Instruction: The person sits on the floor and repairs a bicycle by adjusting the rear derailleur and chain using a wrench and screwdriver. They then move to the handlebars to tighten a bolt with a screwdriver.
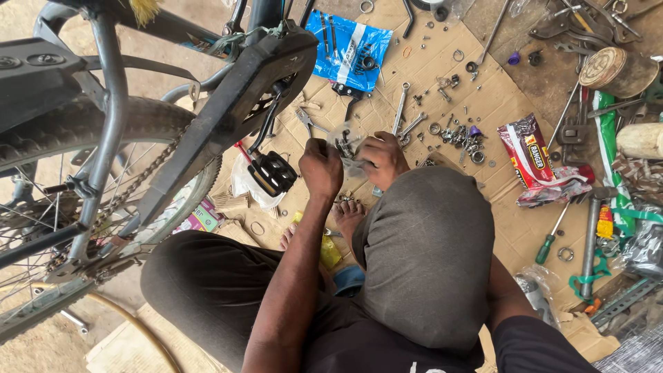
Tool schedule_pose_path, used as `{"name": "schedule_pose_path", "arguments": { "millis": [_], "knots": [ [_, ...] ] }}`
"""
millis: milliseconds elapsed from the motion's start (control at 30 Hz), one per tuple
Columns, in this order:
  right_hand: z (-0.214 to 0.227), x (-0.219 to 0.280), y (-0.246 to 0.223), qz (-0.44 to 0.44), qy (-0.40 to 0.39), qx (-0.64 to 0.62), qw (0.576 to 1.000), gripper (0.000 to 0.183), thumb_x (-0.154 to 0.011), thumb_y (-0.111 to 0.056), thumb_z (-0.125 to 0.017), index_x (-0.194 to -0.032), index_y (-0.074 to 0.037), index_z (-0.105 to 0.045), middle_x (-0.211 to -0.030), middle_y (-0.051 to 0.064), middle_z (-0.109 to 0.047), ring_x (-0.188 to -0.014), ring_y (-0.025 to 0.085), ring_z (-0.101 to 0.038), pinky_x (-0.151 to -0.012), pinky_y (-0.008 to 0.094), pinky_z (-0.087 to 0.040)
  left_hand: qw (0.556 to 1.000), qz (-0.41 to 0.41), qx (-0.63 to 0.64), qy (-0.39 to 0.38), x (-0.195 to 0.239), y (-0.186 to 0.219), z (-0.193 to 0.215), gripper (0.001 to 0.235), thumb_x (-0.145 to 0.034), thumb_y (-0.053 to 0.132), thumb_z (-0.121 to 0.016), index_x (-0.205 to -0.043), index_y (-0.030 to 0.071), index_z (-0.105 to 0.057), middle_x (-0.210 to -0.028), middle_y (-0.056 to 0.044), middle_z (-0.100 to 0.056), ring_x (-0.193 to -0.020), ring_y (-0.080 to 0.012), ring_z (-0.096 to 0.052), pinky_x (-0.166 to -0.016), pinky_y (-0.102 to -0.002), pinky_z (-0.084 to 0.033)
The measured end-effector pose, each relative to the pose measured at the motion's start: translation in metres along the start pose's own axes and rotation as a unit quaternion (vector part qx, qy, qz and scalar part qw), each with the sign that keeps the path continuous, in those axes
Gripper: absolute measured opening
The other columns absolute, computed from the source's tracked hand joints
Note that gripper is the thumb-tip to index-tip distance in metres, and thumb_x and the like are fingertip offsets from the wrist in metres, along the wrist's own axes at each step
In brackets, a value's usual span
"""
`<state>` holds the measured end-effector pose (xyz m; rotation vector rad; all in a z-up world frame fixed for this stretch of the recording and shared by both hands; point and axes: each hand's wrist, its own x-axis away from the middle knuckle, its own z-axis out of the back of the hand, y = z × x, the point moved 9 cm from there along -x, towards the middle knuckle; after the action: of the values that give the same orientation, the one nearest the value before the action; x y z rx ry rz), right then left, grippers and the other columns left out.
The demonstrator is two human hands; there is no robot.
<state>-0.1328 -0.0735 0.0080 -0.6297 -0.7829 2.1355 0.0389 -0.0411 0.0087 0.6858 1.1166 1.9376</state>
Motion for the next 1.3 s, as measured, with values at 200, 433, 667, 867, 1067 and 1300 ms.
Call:
{"name": "schedule_pose_path", "arguments": {
  "millis": [200, 433, 667, 867, 1067, 1300],
  "knots": [
    [0.022, 0.004, -0.014, 0.128, 0.067, 0.054, 0.988, 0.027, -0.066, -0.009, -0.081, -0.088, -0.006, -0.065, -0.091, 0.011, -0.069, -0.082, 0.033, -0.065, -0.078, 0.050, -0.049, 0.996, -0.087, 0.032, -0.017, -0.005, 0.001, -0.009, 0.013, -0.085, 0.013, -0.068, -0.087, 0.000, -0.068, -0.078, -0.020, -0.071, -0.071, -0.0340, -0.070, -0.069, -0.044, -0.055],
    [0.069, 0.031, -0.009, 0.001, 0.230, -0.155, 0.961, 0.015, -0.083, 0.009, -0.070, -0.092, -0.001, -0.064, -0.095, 0.011, -0.070, -0.088, 0.021, -0.072, -0.074, 0.035, -0.057, 0.946, 0.028, 0.238, -0.217, 0.015, 0.044, -0.043, 0.026, -0.096, 0.011, -0.066, -0.117, -0.004, -0.065, -0.094, -0.011, -0.069, -0.072, -0.0159, -0.061, -0.063, -0.032, -0.052],
    [0.108, 0.037, 0.001, -0.076, 0.335, -0.287, 0.894, 0.011, -0.094, 0.006, -0.067, -0.091, -0.003, -0.062, -0.092, 0.006, -0.070, -0.080, 0.013, -0.070, -0.068, 0.028, -0.062, 0.941, -0.156, 0.042, -0.297, 0.043, 0.129, -0.050, 0.038, -0.092, 0.014, -0.073, -0.126, -0.001, -0.065, -0.113, -0.014, -0.074, -0.090, -0.0216, -0.071, -0.077, -0.035, -0.059],
    [0.147, 0.041, 0.015, -0.133, 0.407, -0.313, 0.848, 0.009, -0.090, 0.005, -0.067, -0.096, 0.000, -0.065, -0.086, 0.004, -0.069, -0.075, 0.011, -0.069, -0.067, 0.029, -0.061, 0.898, -0.291, -0.069, -0.323, 0.063, 0.172, -0.077, 0.049, -0.084, 0.014, -0.080, -0.128, 0.000, -0.063, -0.115, -0.020, -0.068, -0.099, -0.0342, -0.070, -0.082, -0.044, -0.057],
    [0.168, 0.050, -0.023, -0.026, 0.369, -0.361, 0.856, 0.007, -0.094, 0.004, -0.069, -0.098, 0.001, -0.065, -0.098, 0.005, -0.068, -0.088, 0.011, -0.066, -0.080, 0.028, -0.058, 0.873, -0.429, -0.101, -0.210, 0.069, 0.208, -0.095, 0.051, -0.076, 0.007, -0.075, -0.125, -0.002, -0.061, -0.114, -0.023, -0.063, -0.105, -0.0444, -0.061, -0.086, -0.050, -0.052],
    [0.171, 0.062, -0.007, -0.095, 0.327, -0.312, 0.887, 0.007, -0.091, 0.003, -0.069, -0.097, 0.000, -0.069, -0.090, 0.004, -0.072, -0.085, 0.011, -0.068, -0.078, 0.028, -0.058, 0.852, -0.418, -0.171, -0.264, 0.070, 0.181, -0.124, 0.023, -0.080, 0.009, -0.074, -0.101, 0.001, -0.069, -0.101, -0.020, -0.068, -0.101, -0.0431, -0.064, -0.081, -0.052, -0.053]
  ]
}}
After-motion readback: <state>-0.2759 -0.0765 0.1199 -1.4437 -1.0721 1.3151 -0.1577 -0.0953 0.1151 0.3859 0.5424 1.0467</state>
